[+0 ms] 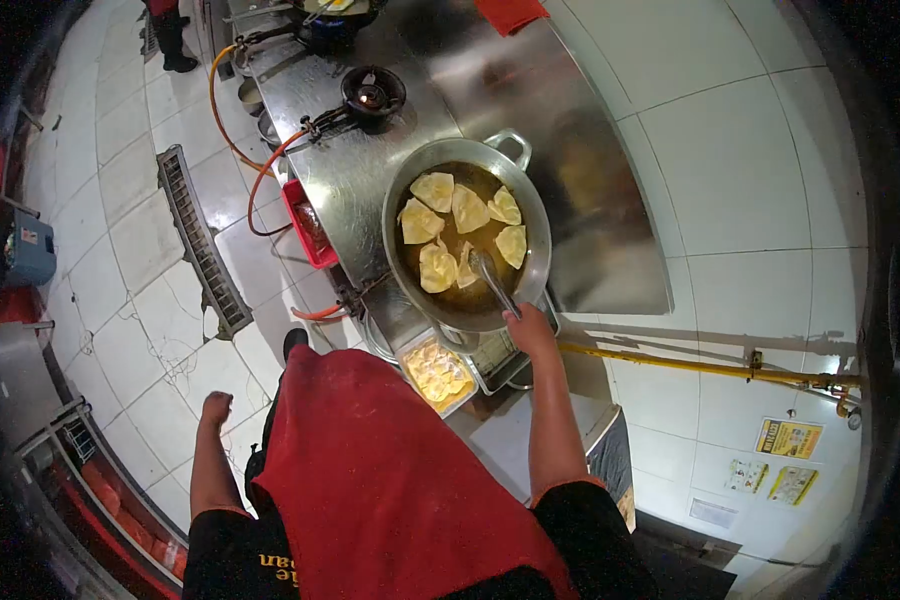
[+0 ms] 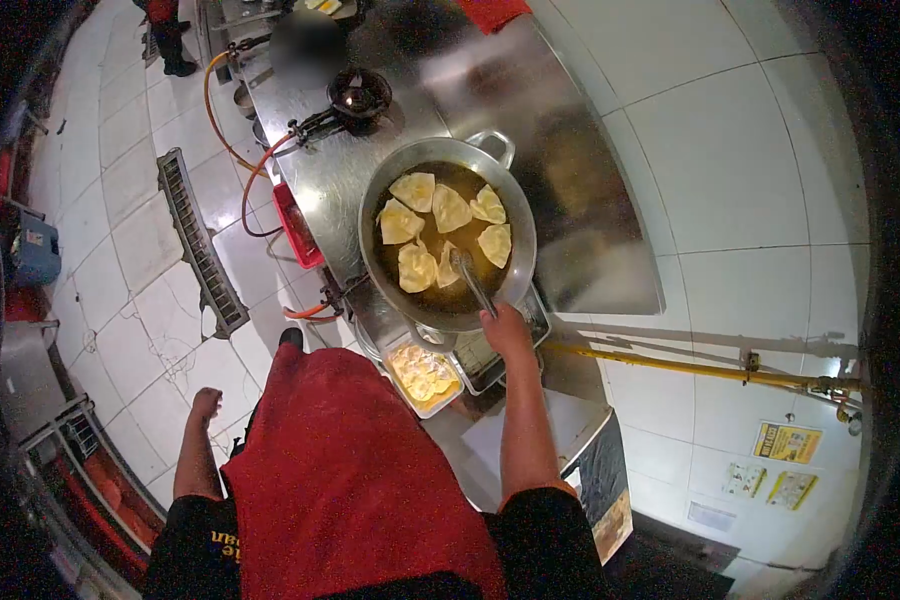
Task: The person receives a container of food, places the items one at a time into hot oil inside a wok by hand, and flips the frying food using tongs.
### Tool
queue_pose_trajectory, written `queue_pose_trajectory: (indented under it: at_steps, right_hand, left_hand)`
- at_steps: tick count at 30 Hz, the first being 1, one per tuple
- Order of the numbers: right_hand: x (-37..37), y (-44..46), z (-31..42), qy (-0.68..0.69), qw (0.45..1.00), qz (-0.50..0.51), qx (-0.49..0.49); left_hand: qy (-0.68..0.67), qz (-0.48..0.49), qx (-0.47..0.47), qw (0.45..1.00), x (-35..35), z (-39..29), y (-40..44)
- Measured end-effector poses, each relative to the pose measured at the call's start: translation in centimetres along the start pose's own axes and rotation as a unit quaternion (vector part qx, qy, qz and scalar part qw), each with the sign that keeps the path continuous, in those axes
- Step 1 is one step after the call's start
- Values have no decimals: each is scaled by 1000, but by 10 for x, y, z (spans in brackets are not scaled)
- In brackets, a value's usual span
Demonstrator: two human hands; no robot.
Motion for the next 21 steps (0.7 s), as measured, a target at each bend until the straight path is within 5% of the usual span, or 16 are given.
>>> queue_pose_trajectory:
  at_steps: [3, 8, 16, 18, 21]
  right_hand:
    - [6, -9, 11, -7, 1000, -19, -15]
    - [-12, -24, -5, -6, 1000, -23, -13]
    - [-21, -25, -3, -22, 994, -94, -42]
    - [-27, -14, -2, -24, 994, -93, -44]
    - [-20, -14, 11, -20, 995, -88, -47]
  left_hand:
    - [-215, -19, 139, 966, 39, -88, -6]
    - [-202, -31, 106, 973, 71, -146, 16]
    - [-162, 7, 86, 983, 68, -127, 46]
    - [44, 120, 48, 991, 63, -96, 76]
    - [-33, 122, 141, 982, 71, -118, 67]
Point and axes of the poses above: each hand's wrist, its own y-axis towards the middle knuckle, its own x-axis out of the back of the hand, z = x × y, the point moved 2 cm from there along y, towards the middle knuckle, and after that the axes turned 7 degrees about x, right-handed, at the moved point
